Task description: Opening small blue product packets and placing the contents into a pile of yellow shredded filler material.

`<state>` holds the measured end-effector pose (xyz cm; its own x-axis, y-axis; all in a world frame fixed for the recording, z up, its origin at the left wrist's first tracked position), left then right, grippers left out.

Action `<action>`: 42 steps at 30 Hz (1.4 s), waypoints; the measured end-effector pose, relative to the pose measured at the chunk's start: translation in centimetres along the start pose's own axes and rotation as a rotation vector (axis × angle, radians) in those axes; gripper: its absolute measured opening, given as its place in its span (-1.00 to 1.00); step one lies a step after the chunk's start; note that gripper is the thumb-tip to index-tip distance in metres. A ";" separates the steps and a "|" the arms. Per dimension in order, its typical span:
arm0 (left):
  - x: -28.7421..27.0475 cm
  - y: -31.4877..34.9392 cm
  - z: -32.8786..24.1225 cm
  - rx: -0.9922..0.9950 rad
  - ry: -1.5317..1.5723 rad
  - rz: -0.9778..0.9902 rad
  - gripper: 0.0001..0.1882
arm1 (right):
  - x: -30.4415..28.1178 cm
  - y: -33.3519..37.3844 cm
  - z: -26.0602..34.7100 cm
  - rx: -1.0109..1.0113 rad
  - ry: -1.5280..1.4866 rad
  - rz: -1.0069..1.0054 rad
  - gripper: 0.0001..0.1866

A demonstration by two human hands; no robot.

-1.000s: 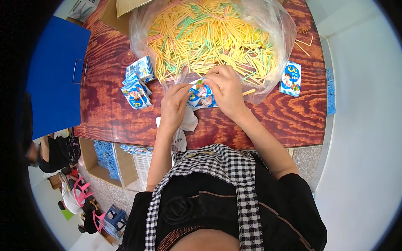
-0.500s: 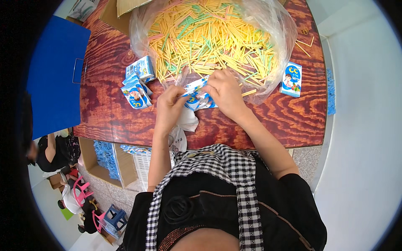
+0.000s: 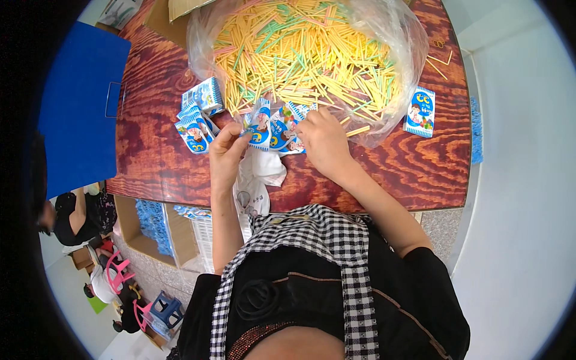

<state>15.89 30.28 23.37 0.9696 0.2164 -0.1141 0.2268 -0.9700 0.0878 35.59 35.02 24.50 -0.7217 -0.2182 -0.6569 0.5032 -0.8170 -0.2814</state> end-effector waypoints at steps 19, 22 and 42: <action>0.3 1.5 -1.6 -0.001 0.056 0.074 -0.93 | -0.8 -0.5 0.5 -0.021 -0.170 0.015 -0.61; 2.7 2.2 -0.8 -0.106 0.106 0.120 -0.92 | -1.5 -1.2 -0.2 0.204 -0.733 0.015 -0.69; 2.3 3.0 1.1 -0.047 0.026 -0.006 -0.86 | 0.5 -8.4 0.2 -0.194 0.557 -0.090 -0.67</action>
<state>18.67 27.73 22.30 0.9700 0.2260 -0.0891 0.2365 -0.9624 0.1339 30.88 41.68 26.70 -0.4339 0.2033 -0.8777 0.5669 -0.6956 -0.4414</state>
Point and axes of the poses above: each hand's wrist, its own y-axis away from the middle knuckle, its own x-axis out of the palm, z = x × y, the point moved 7 cm from there along -y, towards the middle knuckle, and after that the axes turned 7 degrees about -y, right-handed, at the moved point
